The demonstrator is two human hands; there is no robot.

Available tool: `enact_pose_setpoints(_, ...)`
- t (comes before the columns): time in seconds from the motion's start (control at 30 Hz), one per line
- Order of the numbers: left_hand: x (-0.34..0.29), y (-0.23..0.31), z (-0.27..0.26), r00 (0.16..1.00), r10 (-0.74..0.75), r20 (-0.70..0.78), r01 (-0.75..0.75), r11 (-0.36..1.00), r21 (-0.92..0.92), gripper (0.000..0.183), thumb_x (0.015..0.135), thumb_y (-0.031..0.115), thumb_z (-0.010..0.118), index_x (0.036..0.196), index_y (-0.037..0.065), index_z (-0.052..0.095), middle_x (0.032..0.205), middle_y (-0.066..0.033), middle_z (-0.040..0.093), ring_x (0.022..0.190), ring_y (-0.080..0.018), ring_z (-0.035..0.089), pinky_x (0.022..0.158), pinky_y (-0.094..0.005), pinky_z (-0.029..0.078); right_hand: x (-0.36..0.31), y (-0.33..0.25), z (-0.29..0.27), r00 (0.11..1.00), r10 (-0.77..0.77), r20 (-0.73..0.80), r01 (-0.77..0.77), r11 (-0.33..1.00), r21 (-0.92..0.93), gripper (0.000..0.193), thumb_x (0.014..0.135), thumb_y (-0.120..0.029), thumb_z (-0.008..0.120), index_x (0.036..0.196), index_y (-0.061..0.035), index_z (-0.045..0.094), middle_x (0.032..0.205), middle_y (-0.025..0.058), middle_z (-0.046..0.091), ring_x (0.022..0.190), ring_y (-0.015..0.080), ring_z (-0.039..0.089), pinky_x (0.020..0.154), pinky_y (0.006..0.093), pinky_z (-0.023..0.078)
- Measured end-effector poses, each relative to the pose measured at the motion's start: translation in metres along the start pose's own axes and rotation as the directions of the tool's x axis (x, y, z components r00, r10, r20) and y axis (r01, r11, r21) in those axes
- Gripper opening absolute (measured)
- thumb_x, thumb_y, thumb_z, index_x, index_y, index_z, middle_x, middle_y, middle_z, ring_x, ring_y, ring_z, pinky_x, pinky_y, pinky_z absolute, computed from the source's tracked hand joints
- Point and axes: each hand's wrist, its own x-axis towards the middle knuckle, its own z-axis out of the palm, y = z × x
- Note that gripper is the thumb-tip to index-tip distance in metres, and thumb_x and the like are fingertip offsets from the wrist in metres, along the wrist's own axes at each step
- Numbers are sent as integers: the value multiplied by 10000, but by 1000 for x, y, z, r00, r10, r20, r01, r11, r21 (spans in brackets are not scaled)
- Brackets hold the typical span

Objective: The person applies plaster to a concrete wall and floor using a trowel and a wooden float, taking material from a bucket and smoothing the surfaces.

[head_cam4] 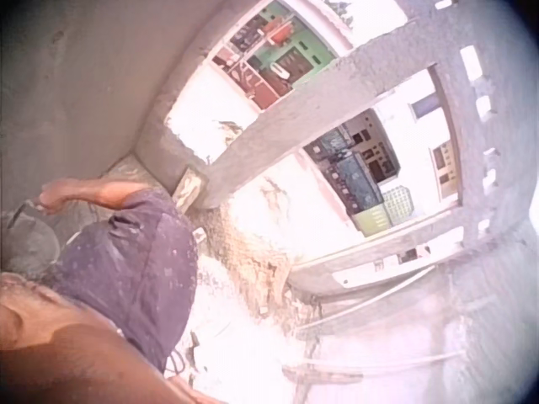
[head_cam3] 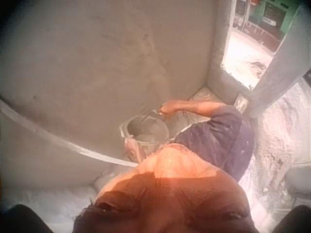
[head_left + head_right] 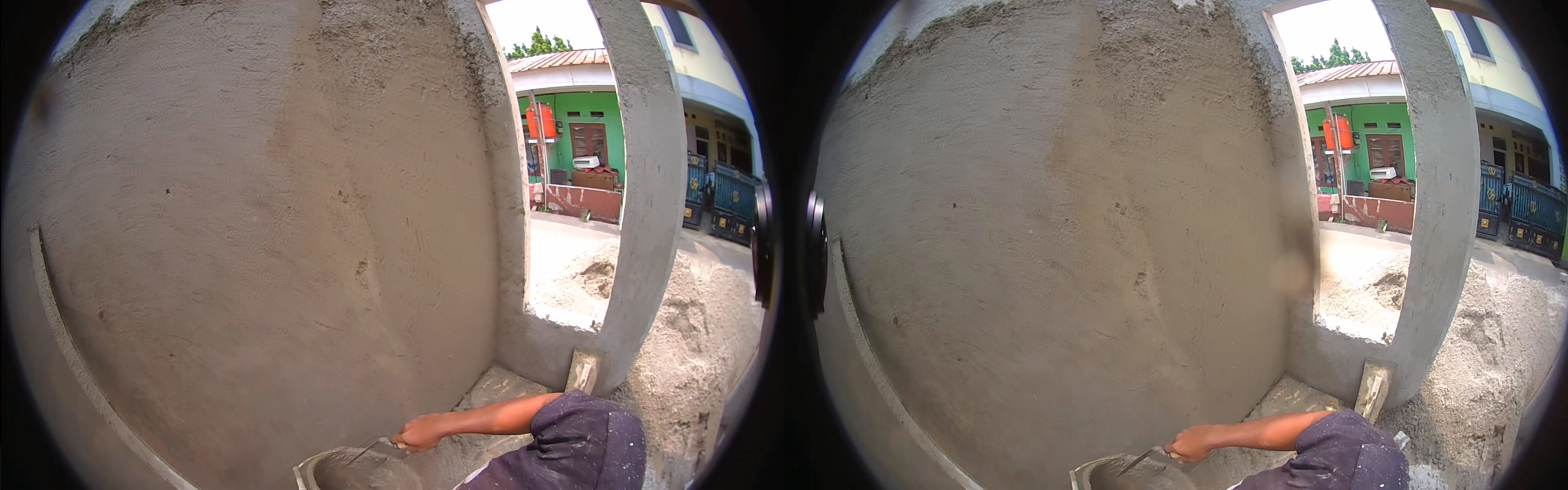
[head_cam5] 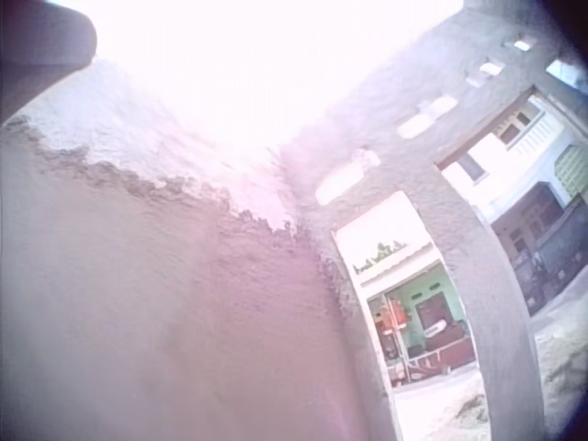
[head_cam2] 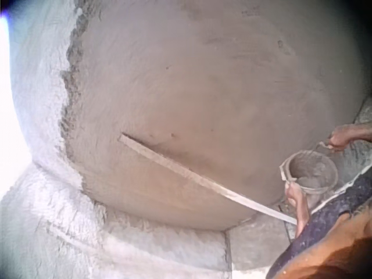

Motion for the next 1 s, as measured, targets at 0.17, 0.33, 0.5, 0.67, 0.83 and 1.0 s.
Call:
enact_pose_setpoints(0.17,-12,36,-15,992,-98,78,108,984,-140,234,876,193,579,826,-11,682,763,-129,673,724,-255,580,699,-410,455,40,-30,83,984,-153,-91,129,964,-231,310,854,-141,533,1113,29,535,918,200,656,831,375,673,697,482,537)
enact_pose_setpoints(0.33,-21,90,-51,985,-119,129,115,993,33,262,906,195,533,876,-23,675,807,-188,678,755,-329,595,723,-442,455,60,-68,50,932,-239,-272,119,911,-396,274,853,-145,527,1040,54,558,882,194,657,798,345,689,660,459,553)
enact_pose_setpoints(0.5,-16,108,-55,982,3,190,-3,1000,-1,278,899,176,505,946,-49,661,882,-238,667,849,-356,621,772,-446,462,101,-55,73,964,-259,-61,212,887,-411,222,828,-142,548,945,43,583,868,181,641,803,342,689,593,442,560)
enact_pose_setpoints(0.67,27,83,-18,992,123,-4,-110,867,-486,88,654,31,520,573,1,502,554,-15,438,549,-152,426,530,-319,351,126,-8,71,856,-300,422,260,954,152,193,842,-186,609,872,2,573,761,92,592,661,254,629,496,401,525)
enact_pose_setpoints(0.83,17,103,-12,963,134,236,-8,884,-468,64,658,23,548,626,-27,523,593,15,490,571,-101,436,528,-296,360,71,-35,43,655,-265,708,-344,730,591,245,931,-307,590,904,-68,540,711,18,524,485,130,516,393,302,438)
enact_pose_setpoints(1.0,10,87,11,901,59,429,134,903,-407,91,689,45,573,684,-45,581,638,-3,554,610,-105,484,576,-278,412,31,-39,91,675,-469,569,-589,122,799,322,986,-293,530,1174,-32,524,758,15,532,483,88,492,377,248,406)
